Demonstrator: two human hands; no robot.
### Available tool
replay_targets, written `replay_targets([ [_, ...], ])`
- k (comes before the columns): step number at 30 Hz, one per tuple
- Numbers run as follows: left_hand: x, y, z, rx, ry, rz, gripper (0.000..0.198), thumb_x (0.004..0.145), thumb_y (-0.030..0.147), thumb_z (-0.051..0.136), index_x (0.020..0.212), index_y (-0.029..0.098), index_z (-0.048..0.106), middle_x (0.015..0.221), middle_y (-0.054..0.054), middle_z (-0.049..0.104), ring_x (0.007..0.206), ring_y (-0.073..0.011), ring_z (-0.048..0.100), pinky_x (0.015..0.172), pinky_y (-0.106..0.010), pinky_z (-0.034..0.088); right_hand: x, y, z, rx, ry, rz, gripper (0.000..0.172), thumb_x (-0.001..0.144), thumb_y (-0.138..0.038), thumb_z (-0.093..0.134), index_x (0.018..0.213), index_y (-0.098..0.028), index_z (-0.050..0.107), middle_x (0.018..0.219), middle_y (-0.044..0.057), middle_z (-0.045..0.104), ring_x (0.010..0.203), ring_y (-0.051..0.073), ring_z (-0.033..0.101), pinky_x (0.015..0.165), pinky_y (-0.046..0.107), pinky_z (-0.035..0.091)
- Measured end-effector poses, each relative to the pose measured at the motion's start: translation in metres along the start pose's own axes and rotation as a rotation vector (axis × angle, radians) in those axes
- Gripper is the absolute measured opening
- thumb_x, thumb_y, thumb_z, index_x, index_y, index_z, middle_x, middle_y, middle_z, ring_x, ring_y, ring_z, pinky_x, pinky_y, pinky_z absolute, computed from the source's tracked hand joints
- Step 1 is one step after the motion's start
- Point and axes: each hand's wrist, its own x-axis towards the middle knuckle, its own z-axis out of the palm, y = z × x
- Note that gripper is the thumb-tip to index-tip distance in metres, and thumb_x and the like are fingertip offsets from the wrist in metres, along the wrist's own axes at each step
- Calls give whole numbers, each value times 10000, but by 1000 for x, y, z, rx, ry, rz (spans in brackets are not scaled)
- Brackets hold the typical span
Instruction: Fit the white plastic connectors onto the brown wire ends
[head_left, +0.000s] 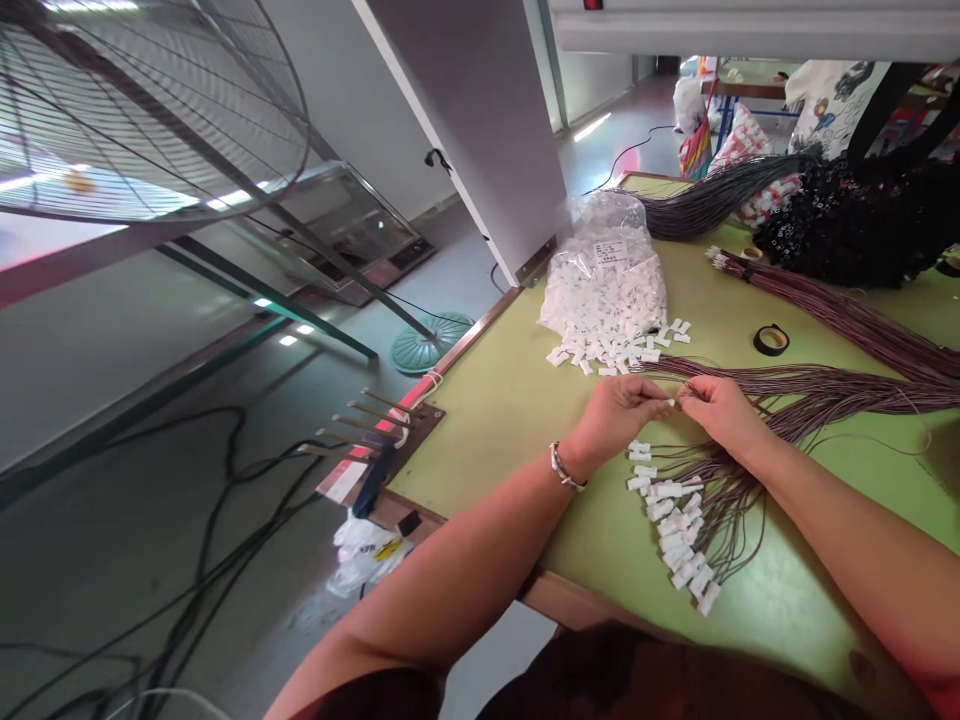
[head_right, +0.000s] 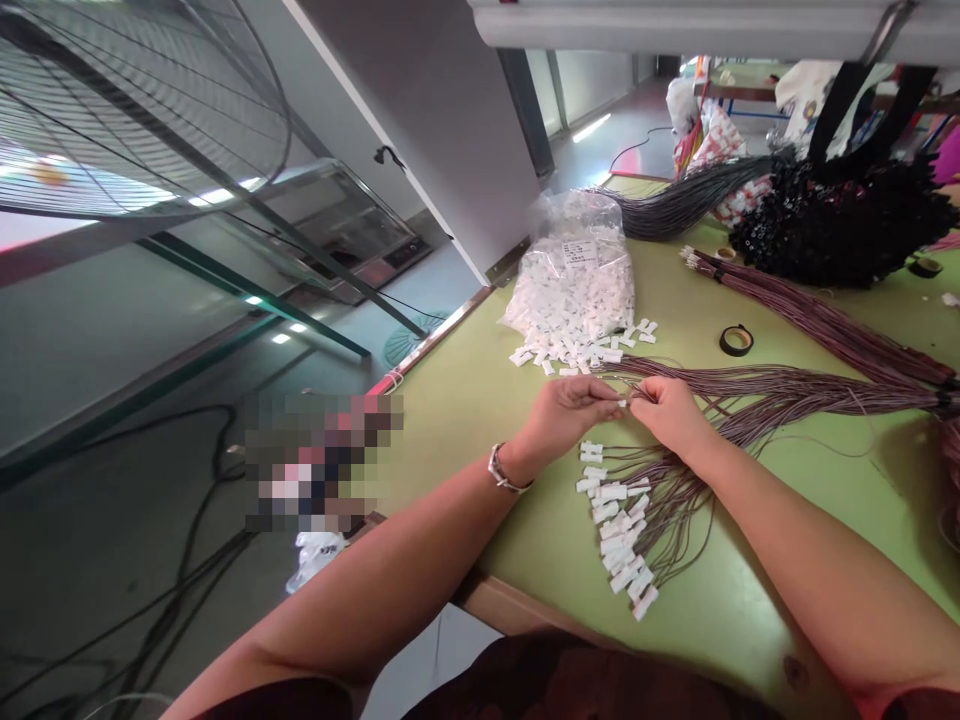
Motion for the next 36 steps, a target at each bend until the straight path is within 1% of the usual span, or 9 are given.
replay_targets([
  [2,1,-2,2,-130,-41,-75,144,644,208,751,682,126,638,628,-30,667,615,-127,630,645,-271,522,0,1,0,-5,-20,-27,165,640,-313,522,557,-171,504,496,-48,408,499,83,322,477,225,261],
  [4,3,-4,3,-227,-41,-130,187,623,215,768,674,115,619,612,-28,667,599,-118,632,633,-259,516,0,2,-1,-10,-27,-12,172,647,-319,535,562,-172,512,479,-49,411,480,82,326,465,225,261],
  [8,4,-6,1,-250,-4,-157,186,618,198,769,686,109,621,614,-26,668,618,-118,641,634,-245,508,2,5,-3,-19,-24,75,183,659,-329,520,551,-184,487,435,-57,379,426,77,297,430,231,216],
  [13,3,-6,3,-226,-10,-162,150,622,157,751,659,112,613,603,-19,661,596,-112,630,627,-243,507,1,5,-1,-120,4,-21,167,637,-300,499,523,-183,464,476,-49,365,479,82,293,457,235,219],
  [18,2,-7,10,-200,16,-152,166,603,143,751,617,119,588,578,-5,643,562,-106,604,621,-257,510,0,4,2,-177,37,-56,156,629,-287,485,515,-189,445,466,-43,377,480,90,315,460,241,220],
  [20,1,-8,12,-188,36,-151,167,600,141,749,608,119,584,568,-1,634,556,-104,596,618,-257,506,-1,4,3,-195,29,-63,151,622,-288,484,515,-188,447,471,-41,385,482,90,318,463,242,225],
  [25,0,-6,12,-238,93,-129,151,632,183,737,661,115,606,601,-8,647,590,-102,599,651,-256,499,0,1,2,-124,25,-34,153,628,-306,476,534,-190,446,476,-45,370,480,87,298,462,237,230],
  [31,1,-7,11,-285,73,-65,172,590,171,767,679,118,630,670,-14,668,646,-105,603,697,-261,489,1,3,2,-29,36,0,154,627,-308,476,542,-191,423,501,-54,348,498,81,283,473,230,224],
  [36,2,-8,11,-287,106,-72,181,569,166,780,671,121,637,665,-8,669,629,-97,595,674,-249,481,0,3,4,-41,43,-20,148,628,-301,471,540,-187,436,496,-53,335,502,83,278,466,229,226],
])
